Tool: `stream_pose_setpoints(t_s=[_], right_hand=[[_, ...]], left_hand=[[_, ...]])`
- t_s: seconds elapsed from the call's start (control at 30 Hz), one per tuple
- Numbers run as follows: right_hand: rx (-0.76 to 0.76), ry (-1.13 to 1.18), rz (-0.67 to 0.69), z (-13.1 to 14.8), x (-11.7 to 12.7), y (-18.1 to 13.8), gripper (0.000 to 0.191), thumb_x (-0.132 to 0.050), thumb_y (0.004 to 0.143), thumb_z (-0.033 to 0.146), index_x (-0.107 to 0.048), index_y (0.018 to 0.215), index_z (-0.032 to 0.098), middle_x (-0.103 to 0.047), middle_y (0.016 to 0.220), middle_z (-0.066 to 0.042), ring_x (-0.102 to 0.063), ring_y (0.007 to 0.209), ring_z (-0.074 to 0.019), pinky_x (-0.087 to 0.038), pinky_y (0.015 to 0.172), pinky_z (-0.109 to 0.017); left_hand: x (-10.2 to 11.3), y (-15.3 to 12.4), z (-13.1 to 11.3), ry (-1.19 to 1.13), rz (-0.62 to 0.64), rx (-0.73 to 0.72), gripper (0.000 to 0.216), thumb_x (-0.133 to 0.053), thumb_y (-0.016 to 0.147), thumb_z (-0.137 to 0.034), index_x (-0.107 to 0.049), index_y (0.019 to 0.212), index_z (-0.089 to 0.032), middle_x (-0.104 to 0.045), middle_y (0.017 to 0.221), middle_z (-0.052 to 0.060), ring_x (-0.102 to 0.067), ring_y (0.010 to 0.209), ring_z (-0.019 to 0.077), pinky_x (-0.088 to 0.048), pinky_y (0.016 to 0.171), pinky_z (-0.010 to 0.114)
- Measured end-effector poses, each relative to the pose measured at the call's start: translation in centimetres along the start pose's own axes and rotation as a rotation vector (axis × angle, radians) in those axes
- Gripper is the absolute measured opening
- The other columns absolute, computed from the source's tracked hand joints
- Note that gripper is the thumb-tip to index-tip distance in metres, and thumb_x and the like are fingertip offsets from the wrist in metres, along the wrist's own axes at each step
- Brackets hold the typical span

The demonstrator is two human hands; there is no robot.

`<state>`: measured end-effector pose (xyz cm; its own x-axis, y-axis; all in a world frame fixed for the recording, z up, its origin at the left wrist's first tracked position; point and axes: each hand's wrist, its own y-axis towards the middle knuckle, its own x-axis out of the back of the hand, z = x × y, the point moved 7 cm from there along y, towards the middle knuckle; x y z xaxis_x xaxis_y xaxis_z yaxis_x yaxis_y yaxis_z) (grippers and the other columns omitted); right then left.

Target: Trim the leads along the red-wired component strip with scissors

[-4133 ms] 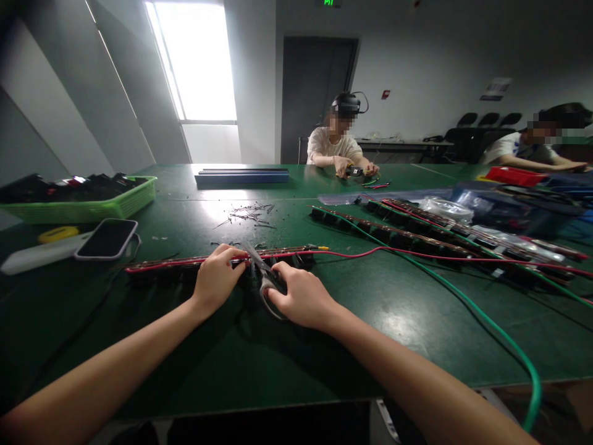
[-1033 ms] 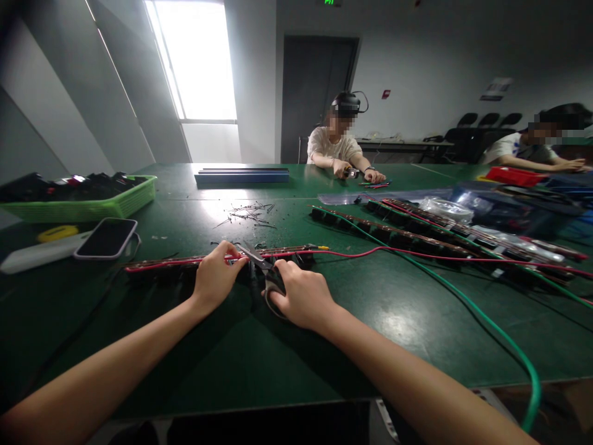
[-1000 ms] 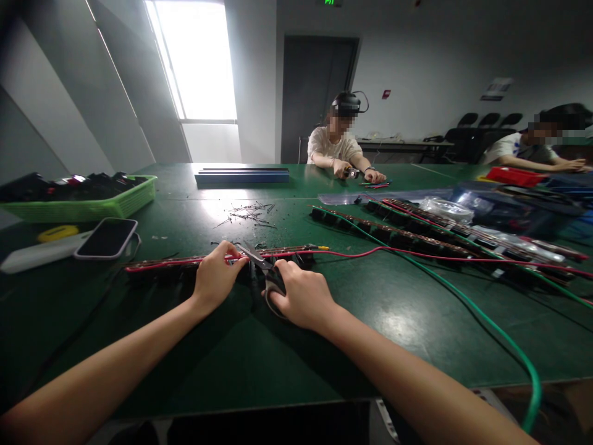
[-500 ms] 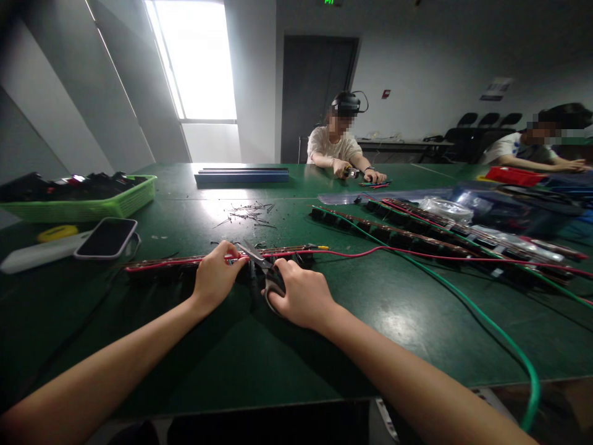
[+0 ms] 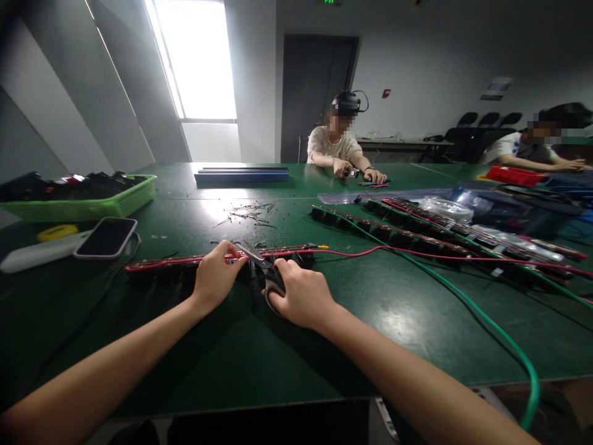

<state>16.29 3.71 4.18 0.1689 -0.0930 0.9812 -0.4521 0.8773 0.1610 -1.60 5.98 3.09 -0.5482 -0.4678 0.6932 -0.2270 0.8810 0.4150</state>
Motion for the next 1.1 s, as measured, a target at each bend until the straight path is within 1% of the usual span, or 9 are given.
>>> stream_pose_setpoints(t_s=[0.3, 0.47, 0.67, 0.8, 0.9, 1.03, 1.1], right_hand=[[-0.007, -0.005, 0.013, 0.0, -0.1, 0.0, 0.045, -0.051, 0.085, 0.046, -0.047, 0.123, 0.022, -0.063, 0.115, -0.007, -0.065, 0.089, -0.0245, -0.039, 0.068, -0.029], [0.003, -0.002, 0.025, 0.0, -0.2, 0.1, 0.044, -0.053, 0.086, 0.042, -0.047, 0.124, 0.021, -0.063, 0.116, -0.008, -0.065, 0.091, -0.0245, -0.04, 0.069, -0.029], [-0.006, 0.025, 0.04, 0.0, -0.3, 0.1, 0.044, -0.053, 0.087, 0.042, -0.048, 0.125, 0.022, -0.064, 0.116, -0.007, -0.065, 0.091, -0.0244, -0.04, 0.07, -0.029], [-0.006, 0.036, 0.03, 0.1, -0.3, 0.0, 0.043, -0.053, 0.087, 0.042, -0.048, 0.125, 0.022, -0.065, 0.117, -0.007, -0.065, 0.092, -0.0238, -0.039, 0.071, -0.029], [0.0, 0.042, 0.018, 0.1, -0.2, 0.0, 0.042, -0.054, 0.087, 0.042, -0.049, 0.124, 0.023, -0.067, 0.113, -0.006, -0.066, 0.089, -0.0239, -0.037, 0.068, -0.028], [-0.03, 0.091, -0.02, -0.4, 0.3, 0.2, 0.033, -0.05, 0.09, 0.044, -0.052, 0.115, 0.024, -0.07, 0.102, -0.004, -0.067, 0.083, -0.0232, -0.034, 0.062, -0.027], [-0.056, 0.109, -0.059, -1.0, 0.8, 0.3, 0.035, -0.049, 0.09, 0.046, -0.051, 0.117, 0.024, -0.07, 0.101, -0.004, -0.067, 0.082, -0.0231, -0.034, 0.062, -0.027]], left_hand=[[0.0, -0.1, 0.0, 0.008, 0.003, 0.012, 0.015, -0.065, 0.081, -0.034, -0.055, 0.079, -0.022, -0.064, 0.076, -0.002, -0.058, 0.069, 0.0164, -0.033, 0.06, 0.024], [0.0, 0.0, 0.0, 0.002, -0.003, 0.002, 0.015, -0.065, 0.08, -0.034, -0.056, 0.079, -0.023, -0.064, 0.075, -0.002, -0.058, 0.067, 0.0157, -0.033, 0.061, 0.024], [0.0, 0.0, 0.1, 0.025, 0.022, 0.02, 0.015, -0.064, 0.081, -0.036, -0.056, 0.08, -0.022, -0.065, 0.076, -0.001, -0.059, 0.07, 0.0168, -0.034, 0.061, 0.024], [0.0, 0.1, 0.0, 0.016, 0.013, 0.011, 0.015, -0.065, 0.081, -0.036, -0.056, 0.08, -0.023, -0.065, 0.076, -0.002, -0.059, 0.069, 0.0169, -0.033, 0.06, 0.024], [0.0, 0.1, 0.1, 0.011, 0.012, 0.01, 0.016, -0.065, 0.081, -0.036, -0.056, 0.079, -0.023, -0.064, 0.076, -0.002, -0.059, 0.068, 0.0167, -0.033, 0.06, 0.024], [0.0, 0.0, 0.2, 0.011, 0.014, 0.014, 0.017, -0.064, 0.081, -0.037, -0.055, 0.079, -0.023, -0.065, 0.076, -0.001, -0.058, 0.068, 0.0168, -0.032, 0.06, 0.024], [0.0, 0.0, 0.2, 0.006, 0.01, 0.004, 0.017, -0.064, 0.081, -0.038, -0.055, 0.079, -0.023, -0.065, 0.076, -0.002, -0.058, 0.068, 0.0169, -0.032, 0.059, 0.024]])
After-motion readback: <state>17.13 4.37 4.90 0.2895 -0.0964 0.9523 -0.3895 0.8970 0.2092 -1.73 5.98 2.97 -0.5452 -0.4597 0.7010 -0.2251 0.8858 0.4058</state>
